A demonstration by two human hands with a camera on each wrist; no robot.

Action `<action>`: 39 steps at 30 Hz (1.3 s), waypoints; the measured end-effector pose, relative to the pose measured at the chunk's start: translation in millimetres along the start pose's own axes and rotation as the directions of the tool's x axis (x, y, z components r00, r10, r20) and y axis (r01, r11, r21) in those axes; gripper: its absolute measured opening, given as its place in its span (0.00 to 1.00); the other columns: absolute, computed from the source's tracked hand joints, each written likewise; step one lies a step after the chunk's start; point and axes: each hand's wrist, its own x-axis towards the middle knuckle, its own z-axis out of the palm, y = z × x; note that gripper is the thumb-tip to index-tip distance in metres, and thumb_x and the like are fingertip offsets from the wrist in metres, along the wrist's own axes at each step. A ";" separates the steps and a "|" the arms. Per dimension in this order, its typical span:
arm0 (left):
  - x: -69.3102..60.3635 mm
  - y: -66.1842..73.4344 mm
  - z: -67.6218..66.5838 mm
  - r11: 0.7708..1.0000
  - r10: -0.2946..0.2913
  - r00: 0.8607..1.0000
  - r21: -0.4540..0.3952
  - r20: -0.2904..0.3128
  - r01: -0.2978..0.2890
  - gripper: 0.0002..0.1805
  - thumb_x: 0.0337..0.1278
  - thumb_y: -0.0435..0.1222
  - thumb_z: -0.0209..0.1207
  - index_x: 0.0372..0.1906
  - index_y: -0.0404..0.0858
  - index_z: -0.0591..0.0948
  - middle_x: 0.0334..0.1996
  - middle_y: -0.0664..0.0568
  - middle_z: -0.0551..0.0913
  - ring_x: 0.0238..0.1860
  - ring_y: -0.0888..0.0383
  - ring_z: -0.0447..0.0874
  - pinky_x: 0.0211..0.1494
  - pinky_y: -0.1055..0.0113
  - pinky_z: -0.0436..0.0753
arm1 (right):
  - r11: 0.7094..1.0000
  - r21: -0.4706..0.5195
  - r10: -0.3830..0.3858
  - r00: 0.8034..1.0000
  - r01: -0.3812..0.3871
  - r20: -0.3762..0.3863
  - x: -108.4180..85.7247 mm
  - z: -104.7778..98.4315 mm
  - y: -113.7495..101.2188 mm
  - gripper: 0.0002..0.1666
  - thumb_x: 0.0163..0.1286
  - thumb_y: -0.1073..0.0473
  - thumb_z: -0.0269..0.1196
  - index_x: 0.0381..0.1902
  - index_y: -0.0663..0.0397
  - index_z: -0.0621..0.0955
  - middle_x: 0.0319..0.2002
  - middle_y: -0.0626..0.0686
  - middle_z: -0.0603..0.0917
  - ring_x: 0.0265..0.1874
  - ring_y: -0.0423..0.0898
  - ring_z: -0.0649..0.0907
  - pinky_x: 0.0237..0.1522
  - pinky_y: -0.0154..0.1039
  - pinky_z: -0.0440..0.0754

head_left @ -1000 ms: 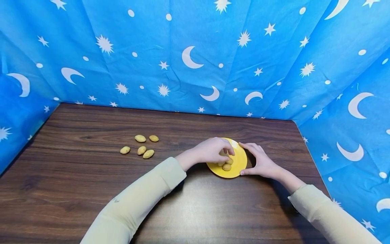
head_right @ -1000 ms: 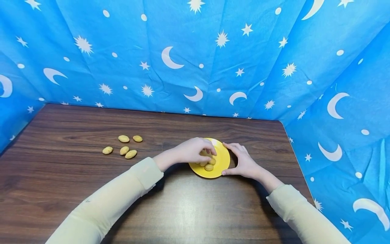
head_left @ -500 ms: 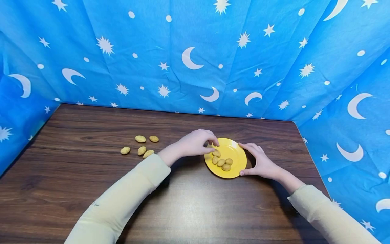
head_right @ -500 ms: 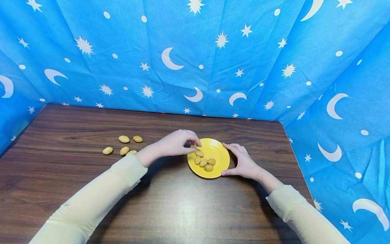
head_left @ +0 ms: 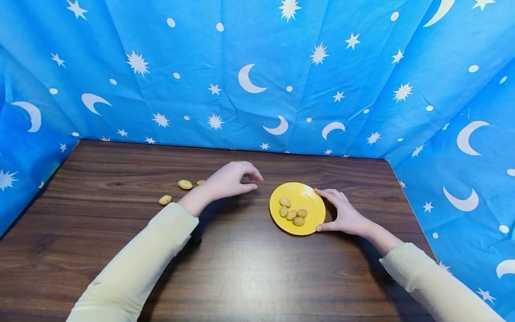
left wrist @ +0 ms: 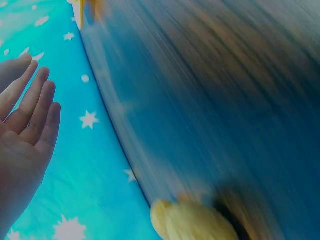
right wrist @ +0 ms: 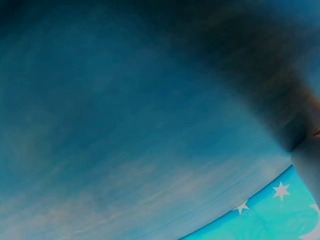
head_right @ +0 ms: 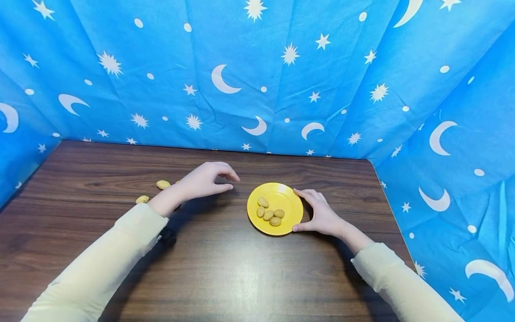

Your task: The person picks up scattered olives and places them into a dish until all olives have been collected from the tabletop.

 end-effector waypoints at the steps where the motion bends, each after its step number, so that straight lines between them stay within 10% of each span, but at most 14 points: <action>1: -2.7 -2.5 -2.3 1.000 -0.006 1.000 0.002 -0.008 0.006 0.11 0.68 0.33 0.69 0.52 0.39 0.89 0.49 0.49 0.90 0.52 0.51 0.87 0.61 0.52 0.85 | 1.000 0.001 0.001 1.000 -0.001 0.001 0.0 0.0 0.0 0.62 0.55 0.50 0.84 0.82 0.55 0.65 0.73 0.65 0.69 0.72 0.65 0.65 0.71 0.74 0.65; 17: -35.2 -46.3 -36.2 0.988 -0.151 0.985 0.026 -0.079 0.154 0.13 0.71 0.34 0.66 0.56 0.38 0.88 0.55 0.43 0.88 0.58 0.45 0.85 0.67 0.45 0.82 | 1.000 0.004 0.000 1.000 0.000 -0.003 0.6 -0.1 0.2 0.62 0.55 0.51 0.84 0.82 0.56 0.65 0.73 0.65 0.69 0.73 0.65 0.65 0.72 0.74 0.64; 39: -70.6 -90.3 -47.4 0.964 -0.264 0.963 0.000 -0.059 0.264 0.14 0.69 0.30 0.66 0.56 0.35 0.87 0.53 0.40 0.88 0.54 0.43 0.85 0.61 0.43 0.82 | 1.000 0.009 0.003 1.000 -0.003 0.000 0.6 0.3 1.4 0.62 0.55 0.50 0.84 0.82 0.56 0.65 0.74 0.65 0.69 0.73 0.65 0.65 0.72 0.74 0.64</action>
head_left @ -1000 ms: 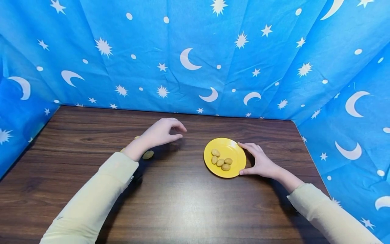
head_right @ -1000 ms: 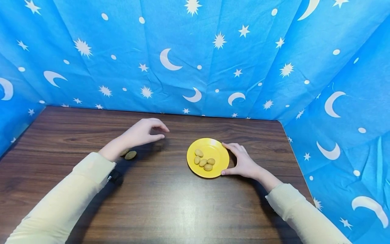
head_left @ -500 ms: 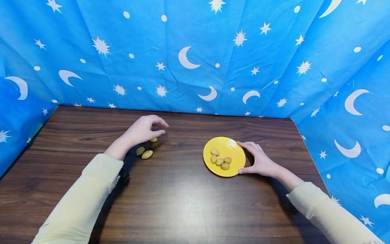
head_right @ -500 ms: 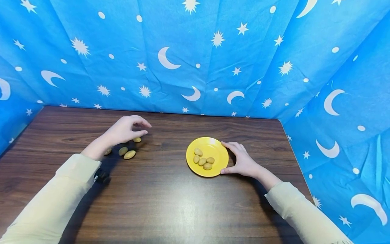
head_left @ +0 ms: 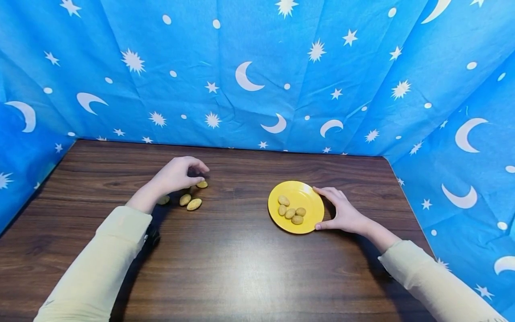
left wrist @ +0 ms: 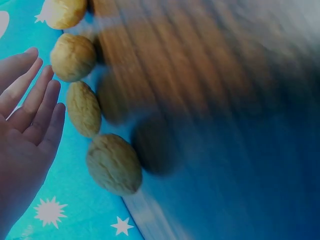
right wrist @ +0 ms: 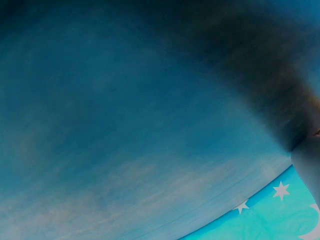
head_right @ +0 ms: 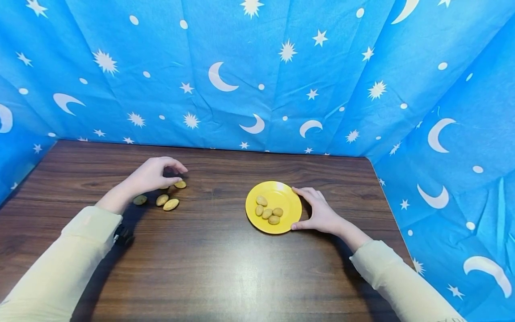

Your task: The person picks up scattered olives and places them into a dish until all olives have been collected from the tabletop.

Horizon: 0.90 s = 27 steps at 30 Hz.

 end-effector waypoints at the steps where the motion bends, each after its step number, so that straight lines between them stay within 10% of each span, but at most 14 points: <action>1: -0.3 -1.2 0.3 1.000 -0.002 1.000 0.002 0.003 0.002 0.14 0.68 0.30 0.66 0.56 0.35 0.87 0.52 0.40 0.88 0.53 0.44 0.85 0.60 0.43 0.82 | 1.000 -0.001 0.000 1.000 0.000 0.000 0.1 0.1 0.1 0.62 0.55 0.50 0.84 0.82 0.56 0.65 0.74 0.65 0.69 0.73 0.65 0.65 0.72 0.74 0.64; 27: -3.4 -11.1 6.8 0.995 -0.016 0.999 0.094 0.052 0.011 0.09 0.64 0.30 0.69 0.48 0.37 0.89 0.45 0.44 0.90 0.49 0.47 0.87 0.58 0.44 0.83 | 1.000 0.000 0.011 1.000 -0.011 0.005 -0.2 -0.4 0.0 0.62 0.56 0.50 0.84 0.82 0.55 0.65 0.74 0.64 0.69 0.74 0.65 0.64 0.72 0.74 0.64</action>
